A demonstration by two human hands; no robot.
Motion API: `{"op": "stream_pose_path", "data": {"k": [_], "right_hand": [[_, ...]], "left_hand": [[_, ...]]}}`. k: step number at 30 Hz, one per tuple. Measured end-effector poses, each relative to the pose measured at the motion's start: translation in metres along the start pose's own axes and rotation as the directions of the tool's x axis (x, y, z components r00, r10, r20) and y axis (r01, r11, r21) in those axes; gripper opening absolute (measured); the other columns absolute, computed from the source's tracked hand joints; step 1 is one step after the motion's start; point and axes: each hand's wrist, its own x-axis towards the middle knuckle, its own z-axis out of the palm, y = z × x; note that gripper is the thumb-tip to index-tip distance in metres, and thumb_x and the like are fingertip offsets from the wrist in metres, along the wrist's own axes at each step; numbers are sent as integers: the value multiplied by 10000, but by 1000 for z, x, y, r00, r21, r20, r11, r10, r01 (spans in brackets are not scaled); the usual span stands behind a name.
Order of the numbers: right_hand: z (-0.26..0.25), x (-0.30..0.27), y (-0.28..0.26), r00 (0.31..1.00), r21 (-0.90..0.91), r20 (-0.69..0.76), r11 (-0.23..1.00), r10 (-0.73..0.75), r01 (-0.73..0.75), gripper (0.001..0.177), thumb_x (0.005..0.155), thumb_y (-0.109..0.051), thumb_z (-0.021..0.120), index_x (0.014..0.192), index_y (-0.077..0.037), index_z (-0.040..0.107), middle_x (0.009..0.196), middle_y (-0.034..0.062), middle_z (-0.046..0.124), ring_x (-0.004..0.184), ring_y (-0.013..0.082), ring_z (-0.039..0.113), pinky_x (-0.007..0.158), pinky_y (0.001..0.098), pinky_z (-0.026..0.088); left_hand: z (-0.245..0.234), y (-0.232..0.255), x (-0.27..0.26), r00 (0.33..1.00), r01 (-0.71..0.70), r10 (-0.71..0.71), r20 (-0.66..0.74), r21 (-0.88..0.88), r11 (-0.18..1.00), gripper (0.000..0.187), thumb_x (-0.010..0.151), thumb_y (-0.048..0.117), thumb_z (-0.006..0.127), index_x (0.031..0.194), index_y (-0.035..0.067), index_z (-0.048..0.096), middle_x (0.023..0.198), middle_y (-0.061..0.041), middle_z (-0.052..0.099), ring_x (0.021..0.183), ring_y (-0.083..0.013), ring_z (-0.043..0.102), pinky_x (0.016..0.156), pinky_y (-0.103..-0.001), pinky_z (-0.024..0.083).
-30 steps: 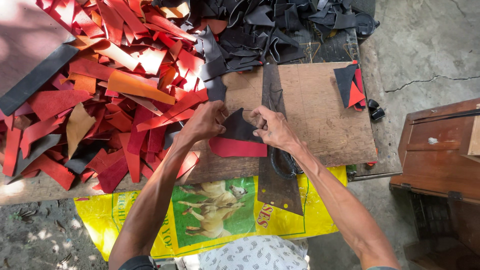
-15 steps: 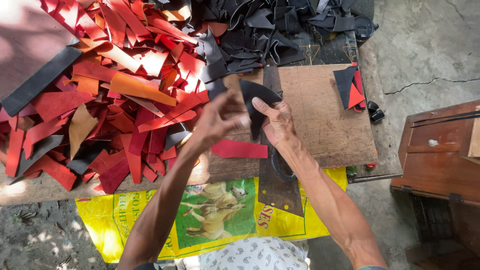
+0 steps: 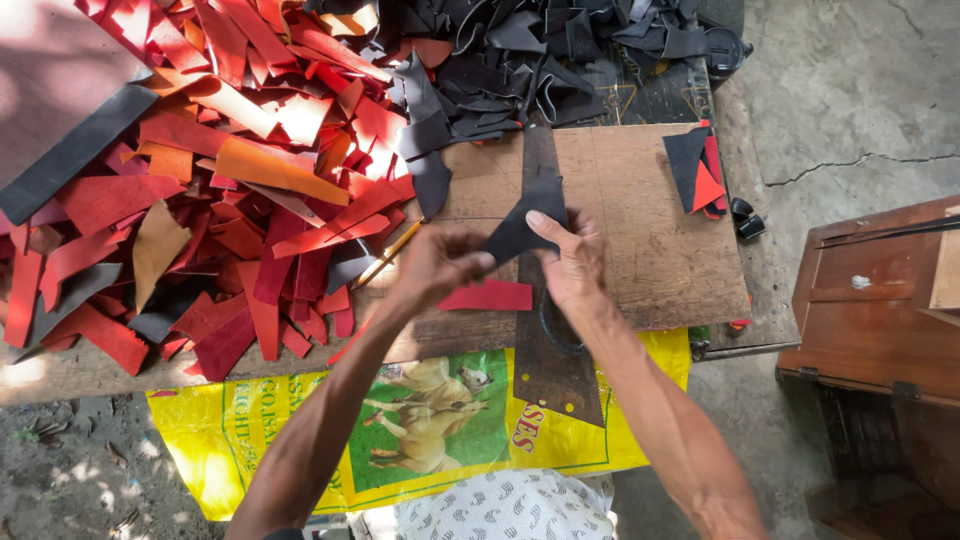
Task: The person aligns red and black rubber pieces on a wooden board, marks a line with a pencil and ruler, and cuts the black rubber with shears. The person repeats the process, stacking the cut pieces on the table.
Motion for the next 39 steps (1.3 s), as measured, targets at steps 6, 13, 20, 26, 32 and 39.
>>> {"op": "stream_pose_path", "data": {"k": [6, 13, 20, 26, 32, 39], "right_hand": [[0, -3, -19, 976, -844, 217, 505, 10, 182, 507, 758, 31, 782, 1206, -79, 572, 872, 72, 689, 727, 148, 687, 593, 320, 555], [0, -5, -6, 885, -871, 459, 230, 69, 434, 276, 842, 33, 704, 1073, -47, 578, 927, 85, 667, 782, 191, 660, 654, 362, 503], [-17, 1, 0, 802, -801, 593, 151, 68, 580, 281, 812, 33, 671, 1049, -90, 761, 823, 109, 560, 770, 278, 584, 691, 392, 475], [-16, 6, -9, 840, -852, 521, 141, 150, 504, 301, 828, -8, 695, 1079, -131, 806, 764, 117, 532, 732, 268, 583, 692, 383, 473], [0, 0, 2, 805, -825, 556, 250, 205, 506, 308, 828, -36, 728, 1127, -104, 765, 838, 114, 618, 790, 283, 628, 743, 388, 496], [3, 2, 1, 718, -758, 647, 321, 258, 568, 391, 827, 26, 686, 1192, -108, 730, 959, 111, 659, 919, 295, 647, 838, 393, 508]], "left_hand": [[-35, -12, -3, 984, 97, -34, -173, 372, 923, 218, 833, 119, 777, 1010, -8, 777, 810, -168, 773, 685, -216, 731, 689, -388, 585], [-22, -21, -13, 940, -66, 276, -200, 686, 725, 416, 787, 197, 827, 1114, -25, 696, 967, -241, 706, 811, -340, 691, 734, -452, 552], [-1, -24, -55, 890, 127, 270, -367, 768, 627, 507, 712, 285, 892, 996, -13, 595, 987, -217, 582, 863, -371, 636, 618, -488, 502], [-31, -11, -80, 956, 13, 85, -282, 331, 943, 207, 835, 97, 787, 968, 6, 656, 867, -103, 726, 789, -234, 712, 695, -350, 578], [-94, 9, -128, 988, -155, 143, -66, -256, 954, 191, 839, 22, 769, 988, -21, 657, 900, -83, 745, 815, -154, 731, 723, -302, 604], [-19, -28, -71, 923, 143, -85, -375, 130, 981, 324, 846, 62, 755, 1142, -54, 696, 885, -102, 743, 694, -162, 714, 589, -286, 595]]}}
